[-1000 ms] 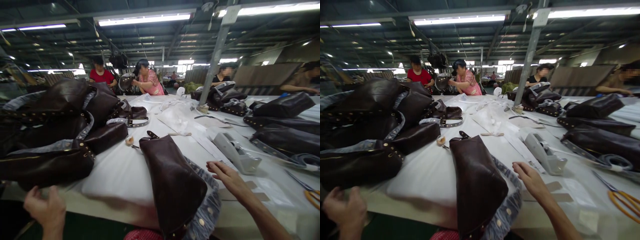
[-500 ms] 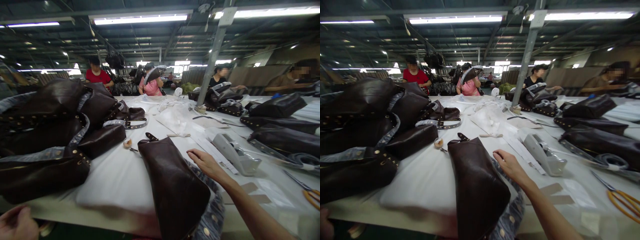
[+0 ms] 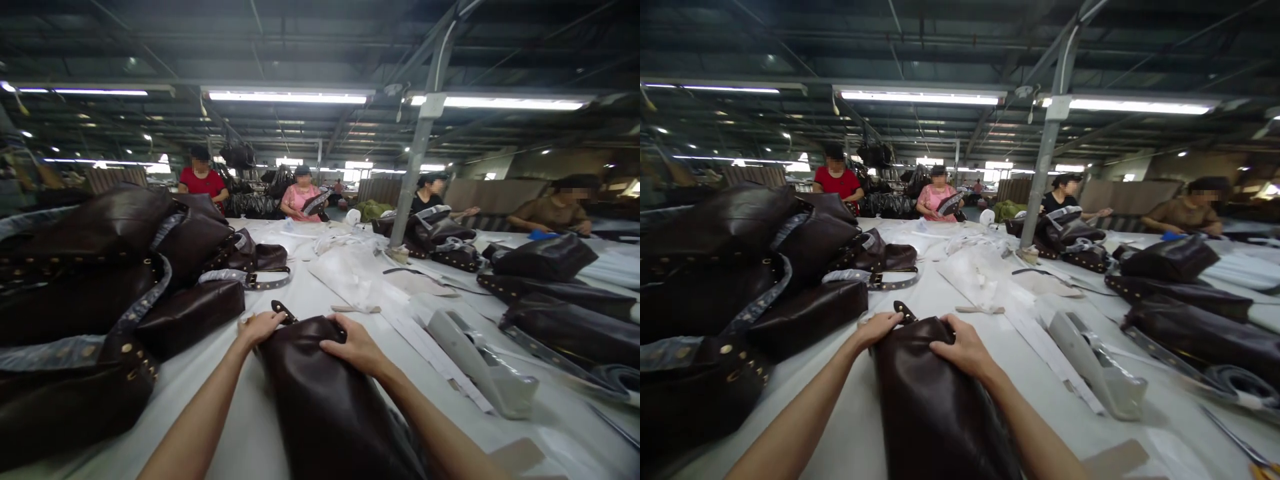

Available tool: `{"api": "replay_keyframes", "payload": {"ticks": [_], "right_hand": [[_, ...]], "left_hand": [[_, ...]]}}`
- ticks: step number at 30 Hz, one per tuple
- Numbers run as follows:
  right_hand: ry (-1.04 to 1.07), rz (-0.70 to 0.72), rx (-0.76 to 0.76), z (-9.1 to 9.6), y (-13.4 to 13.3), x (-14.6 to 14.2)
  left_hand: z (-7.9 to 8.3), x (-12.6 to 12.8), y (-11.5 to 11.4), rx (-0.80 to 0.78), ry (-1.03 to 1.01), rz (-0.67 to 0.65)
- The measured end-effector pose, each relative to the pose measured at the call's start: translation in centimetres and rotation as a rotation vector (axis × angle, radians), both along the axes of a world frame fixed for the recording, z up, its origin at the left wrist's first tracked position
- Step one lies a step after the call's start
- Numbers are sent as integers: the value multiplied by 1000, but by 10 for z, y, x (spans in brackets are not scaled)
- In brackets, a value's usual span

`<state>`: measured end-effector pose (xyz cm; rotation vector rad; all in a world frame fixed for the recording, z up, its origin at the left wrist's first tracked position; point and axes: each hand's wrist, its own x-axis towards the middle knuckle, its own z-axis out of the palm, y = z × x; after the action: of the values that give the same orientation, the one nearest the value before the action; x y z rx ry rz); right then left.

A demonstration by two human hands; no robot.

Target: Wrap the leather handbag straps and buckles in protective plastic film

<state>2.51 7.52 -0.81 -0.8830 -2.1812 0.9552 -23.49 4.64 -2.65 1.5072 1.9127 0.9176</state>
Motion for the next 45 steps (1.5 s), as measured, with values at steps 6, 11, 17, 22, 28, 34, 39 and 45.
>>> {"api": "replay_keyframes", "payload": {"ticks": [6,11,17,22,28,34,39,45], "right_hand": [[67,11,47,18,-41,26],[279,-179,-53,42,-23,42],[236,-296,373,96,-14,26],[449,-351,29,98,-11,19],[501,-553,193,80,-2,27],[523,-696,189,84,4,23],[664,-621,-50,80,10,11],[720,-486,11,91,-3,3]], "left_hand": [[15,8,33,-163,-294,-126],[64,42,3,98,-448,-236],[123,91,-37,200,-293,-480],[136,101,-48,285,-73,-479],[136,110,-59,293,80,-457],[143,113,-68,316,211,-416],[139,112,-74,381,308,-320],[149,131,-79,567,352,-329]]}}
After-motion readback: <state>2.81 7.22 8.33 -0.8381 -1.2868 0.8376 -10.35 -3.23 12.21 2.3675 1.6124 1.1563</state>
